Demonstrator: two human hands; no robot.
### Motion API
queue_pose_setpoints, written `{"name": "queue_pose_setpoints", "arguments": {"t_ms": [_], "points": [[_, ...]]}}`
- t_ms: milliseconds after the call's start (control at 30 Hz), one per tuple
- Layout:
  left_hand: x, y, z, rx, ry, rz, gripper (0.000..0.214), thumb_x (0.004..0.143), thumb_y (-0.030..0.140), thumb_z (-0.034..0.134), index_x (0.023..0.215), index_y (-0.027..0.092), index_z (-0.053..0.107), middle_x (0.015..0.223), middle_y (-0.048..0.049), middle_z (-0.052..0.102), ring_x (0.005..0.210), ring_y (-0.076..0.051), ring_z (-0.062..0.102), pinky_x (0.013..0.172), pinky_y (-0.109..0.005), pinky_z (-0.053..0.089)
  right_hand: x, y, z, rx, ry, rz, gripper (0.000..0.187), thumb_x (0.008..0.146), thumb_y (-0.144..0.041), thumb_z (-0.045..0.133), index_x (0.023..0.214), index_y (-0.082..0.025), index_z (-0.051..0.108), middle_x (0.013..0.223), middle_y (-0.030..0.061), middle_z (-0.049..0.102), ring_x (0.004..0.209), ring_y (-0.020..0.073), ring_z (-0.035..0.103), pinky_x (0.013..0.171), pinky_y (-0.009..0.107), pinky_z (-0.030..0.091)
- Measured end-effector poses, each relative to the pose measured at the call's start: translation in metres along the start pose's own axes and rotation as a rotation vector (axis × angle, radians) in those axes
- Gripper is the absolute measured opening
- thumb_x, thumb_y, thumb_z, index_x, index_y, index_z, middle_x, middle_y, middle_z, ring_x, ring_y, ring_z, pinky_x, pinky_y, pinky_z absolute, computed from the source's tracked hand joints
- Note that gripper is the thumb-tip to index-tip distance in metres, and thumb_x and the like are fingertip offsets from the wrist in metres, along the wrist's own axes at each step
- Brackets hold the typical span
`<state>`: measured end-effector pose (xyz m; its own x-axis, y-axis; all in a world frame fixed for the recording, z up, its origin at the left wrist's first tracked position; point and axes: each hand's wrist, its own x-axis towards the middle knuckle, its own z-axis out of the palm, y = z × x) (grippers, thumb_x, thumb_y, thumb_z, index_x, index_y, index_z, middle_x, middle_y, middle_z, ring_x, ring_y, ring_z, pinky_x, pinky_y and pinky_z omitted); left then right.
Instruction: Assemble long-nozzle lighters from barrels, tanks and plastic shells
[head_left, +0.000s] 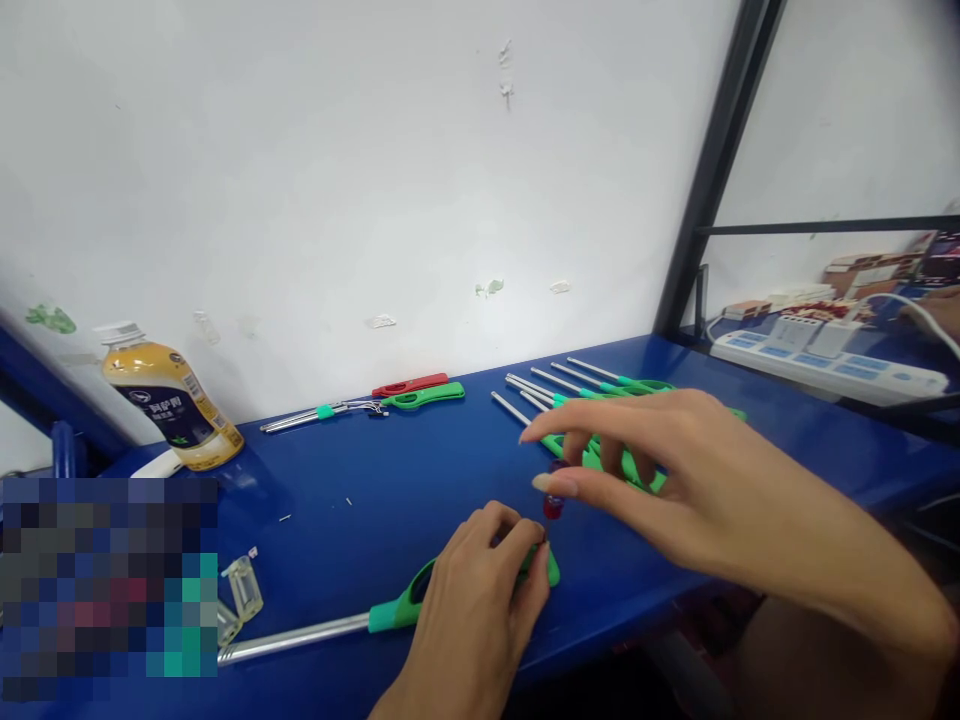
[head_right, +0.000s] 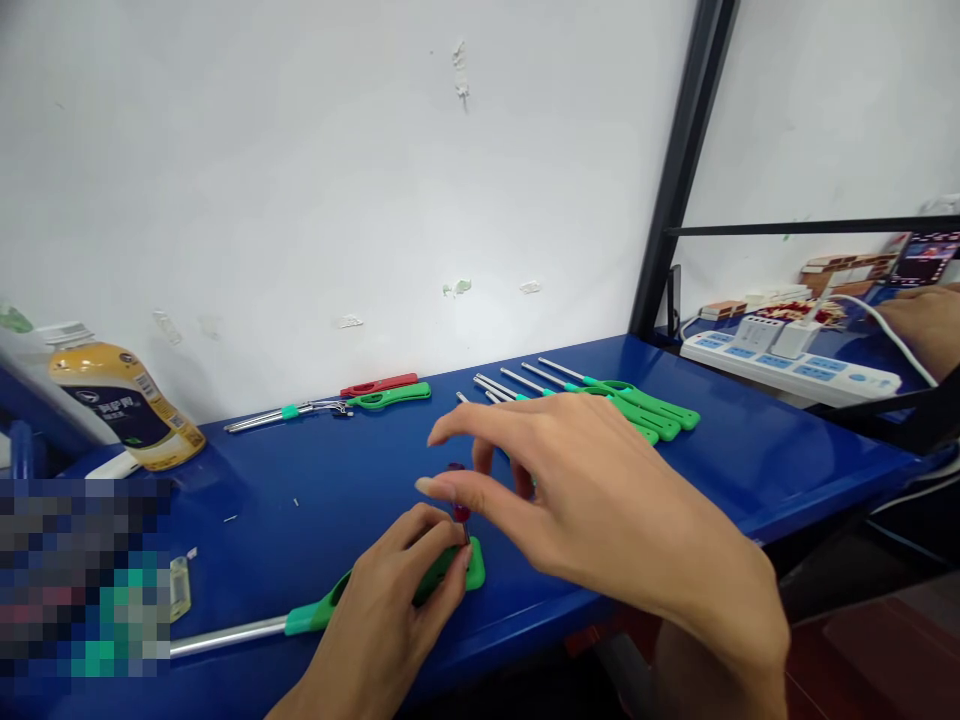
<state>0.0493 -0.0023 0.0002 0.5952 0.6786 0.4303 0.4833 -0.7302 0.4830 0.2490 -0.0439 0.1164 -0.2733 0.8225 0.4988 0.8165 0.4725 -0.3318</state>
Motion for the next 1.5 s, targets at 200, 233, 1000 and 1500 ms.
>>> {"name": "queue_pose_setpoints", "arguments": {"t_ms": [200,233,1000,1500], "points": [[-0.001,0.003,-0.002,-0.003,-0.024,-0.011,0.020,0.106,0.018,0.050,0.109,0.024,0.069,0.103,-0.0026,0.068,0.093,-0.021,0.069,0.082,-0.034,0.055,0.004,0.002,0.002,0.066,-0.003,-0.004,0.027,0.100,-0.047,0.071,0.084,-0.026,0.070,0.069,-0.0074,0.070,0.059,0.0096,0.060,0.057,0.026,0.039],[-0.001,0.003,-0.003,-0.003,-0.030,-0.012,0.022,0.107,0.018,0.049,0.111,0.025,0.069,0.104,-0.0027,0.068,0.094,-0.021,0.069,0.082,-0.034,0.055,0.006,0.002,0.005,0.027,0.015,0.009,0.034,0.099,-0.051,0.071,0.078,-0.025,0.065,0.064,-0.0079,0.067,0.055,0.0093,0.056,0.055,0.026,0.035],[-0.001,0.005,-0.004,-0.001,-0.077,-0.047,0.027,0.109,0.021,0.043,0.114,0.026,0.069,0.109,-0.0022,0.068,0.096,-0.023,0.068,0.082,-0.037,0.054,0.008,0.012,-0.002,0.260,-0.052,-0.005,0.017,0.100,-0.045,0.070,0.107,-0.031,0.078,0.074,-0.0076,0.072,0.059,0.0080,0.061,0.058,0.023,0.042],[-0.003,0.004,-0.003,0.009,-0.086,-0.065,0.027,0.110,0.023,0.039,0.111,0.026,0.066,0.109,-0.0029,0.066,0.095,-0.023,0.067,0.083,-0.040,0.055,0.010,0.018,-0.001,0.325,-0.038,-0.133,0.015,0.104,-0.039,0.067,0.107,-0.031,0.079,0.098,-0.0046,0.079,0.083,0.0123,0.070,0.074,0.026,0.050]]}}
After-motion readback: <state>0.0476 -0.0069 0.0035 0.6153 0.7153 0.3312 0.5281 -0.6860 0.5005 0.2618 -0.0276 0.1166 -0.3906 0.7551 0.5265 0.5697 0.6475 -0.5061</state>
